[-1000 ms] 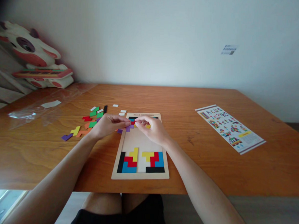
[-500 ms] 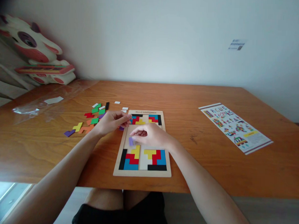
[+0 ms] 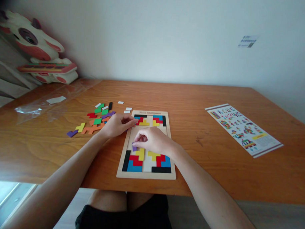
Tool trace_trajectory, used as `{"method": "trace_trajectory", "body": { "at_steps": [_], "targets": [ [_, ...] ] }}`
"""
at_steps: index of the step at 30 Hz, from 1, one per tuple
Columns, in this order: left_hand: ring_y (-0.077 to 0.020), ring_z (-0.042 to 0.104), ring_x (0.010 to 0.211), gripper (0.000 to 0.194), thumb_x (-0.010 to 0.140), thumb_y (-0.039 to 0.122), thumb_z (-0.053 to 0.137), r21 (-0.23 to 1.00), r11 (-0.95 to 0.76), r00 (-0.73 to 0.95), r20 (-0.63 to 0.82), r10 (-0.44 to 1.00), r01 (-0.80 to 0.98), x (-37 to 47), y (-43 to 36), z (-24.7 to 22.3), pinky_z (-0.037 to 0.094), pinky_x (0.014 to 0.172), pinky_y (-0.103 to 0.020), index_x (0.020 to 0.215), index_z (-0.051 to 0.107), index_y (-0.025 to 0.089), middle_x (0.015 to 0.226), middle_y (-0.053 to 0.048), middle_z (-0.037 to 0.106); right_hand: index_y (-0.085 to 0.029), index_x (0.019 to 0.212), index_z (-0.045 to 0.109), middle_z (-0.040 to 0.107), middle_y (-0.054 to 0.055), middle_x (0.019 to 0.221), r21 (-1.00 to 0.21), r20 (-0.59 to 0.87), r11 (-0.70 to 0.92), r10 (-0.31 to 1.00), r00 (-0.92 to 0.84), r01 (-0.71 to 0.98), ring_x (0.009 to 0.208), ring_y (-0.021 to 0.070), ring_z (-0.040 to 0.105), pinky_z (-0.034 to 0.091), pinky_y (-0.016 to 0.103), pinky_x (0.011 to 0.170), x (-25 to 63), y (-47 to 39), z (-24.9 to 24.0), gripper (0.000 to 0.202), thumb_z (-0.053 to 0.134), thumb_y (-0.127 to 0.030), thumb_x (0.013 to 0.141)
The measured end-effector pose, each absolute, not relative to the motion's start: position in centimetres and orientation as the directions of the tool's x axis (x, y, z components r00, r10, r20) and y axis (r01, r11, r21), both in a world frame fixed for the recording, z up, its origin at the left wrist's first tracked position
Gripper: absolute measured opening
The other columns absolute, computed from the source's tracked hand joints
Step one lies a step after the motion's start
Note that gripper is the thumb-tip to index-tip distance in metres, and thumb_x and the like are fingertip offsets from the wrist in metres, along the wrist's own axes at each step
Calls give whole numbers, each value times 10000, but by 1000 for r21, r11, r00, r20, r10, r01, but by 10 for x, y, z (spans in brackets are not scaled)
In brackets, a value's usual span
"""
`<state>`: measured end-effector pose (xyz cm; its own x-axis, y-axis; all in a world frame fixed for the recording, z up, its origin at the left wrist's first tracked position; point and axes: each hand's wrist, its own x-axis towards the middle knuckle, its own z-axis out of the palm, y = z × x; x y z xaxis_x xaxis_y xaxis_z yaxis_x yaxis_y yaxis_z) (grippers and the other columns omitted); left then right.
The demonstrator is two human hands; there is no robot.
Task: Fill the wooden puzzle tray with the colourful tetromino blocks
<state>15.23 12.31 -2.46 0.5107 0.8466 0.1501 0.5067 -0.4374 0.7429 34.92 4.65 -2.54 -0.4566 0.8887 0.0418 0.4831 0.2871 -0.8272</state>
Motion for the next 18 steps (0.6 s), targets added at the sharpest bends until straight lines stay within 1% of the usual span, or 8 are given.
{"method": "trace_trajectory", "body": {
  "at_steps": [4, 7, 9, 11, 13, 14, 16, 18],
  "targets": [
    [-115, 555, 591, 353, 865, 484, 593, 754, -447, 527, 159, 835, 482, 152, 123, -26, 398, 547, -226, 760, 711, 168, 694, -19, 701, -243, 778, 738, 705, -13, 685, -811, 63, 312, 888, -456, 495, 589, 123, 586, 423, 266, 544, 345, 46, -26, 113, 759, -349, 814],
    [-103, 508, 555, 349, 841, 492, 629, 771, -450, 563, 146, 813, 451, 151, 121, -24, 366, 516, -224, 763, 718, 163, 643, -5, 657, -238, 766, 726, 704, -13, 696, -788, 80, 336, 887, -455, 517, 608, 127, 590, 421, 272, 564, 343, 46, -25, 123, 771, -344, 809],
    [-91, 468, 525, 354, 841, 498, 628, 789, -445, 625, 101, 774, 423, 148, 120, -20, 335, 488, -215, 775, 726, 164, 606, 11, 613, -230, 774, 720, 712, -3, 731, -766, 93, 355, 886, -455, 535, 645, 136, 607, 429, 277, 597, 343, 46, -23, 137, 777, -351, 806],
    [-79, 424, 500, 353, 838, 495, 633, 791, -439, 694, 25, 720, 427, 146, 118, -15, 298, 462, -205, 779, 734, 162, 574, 24, 566, -220, 798, 725, 717, 11, 768, -757, 88, 360, 883, -460, 545, 685, 143, 617, 431, 281, 628, 347, 47, -20, 161, 763, -374, 820],
    [-68, 378, 478, 340, 823, 481, 657, 778, -429, 740, -68, 669, 459, 143, 116, -9, 259, 443, -199, 777, 744, 155, 540, 35, 513, -210, 834, 734, 719, 20, 794, -765, 34, 332, 876, -481, 552, 702, 145, 612, 421, 279, 628, 355, 49, -15, 213, 748, -423, 829],
    [-64, 358, 469, 333, 813, 473, 672, 773, -420, 756, -114, 645, 475, 142, 115, -6, 242, 436, -199, 779, 750, 151, 526, 39, 489, -206, 850, 736, 720, 23, 807, -772, -12, 306, 870, -493, 558, 703, 146, 607, 414, 276, 617, 360, 50, -13, 251, 756, -454, 812],
    [-62, 341, 460, 322, 799, 459, 692, 773, -397, 776, -187, 602, 494, 140, 113, -2, 223, 430, -203, 799, 764, 145, 513, 42, 463, -206, 886, 740, 723, 27, 831, -776, -113, 250, 848, -517, 579, 722, 157, 609, 416, 275, 618, 370, 52, -9, 364, 793, -535, 740],
    [-63, 348, 459, 313, 788, 447, 704, 776, -385, 791, -228, 568, 500, 140, 112, 0, 223, 433, -206, 829, 776, 145, 515, 41, 464, -210, 897, 740, 731, 36, 882, -772, -164, 237, 823, -544, 590, 783, 175, 623, 437, 281, 664, 376, 53, -7, 417, 816, -565, 692]
  ]
}}
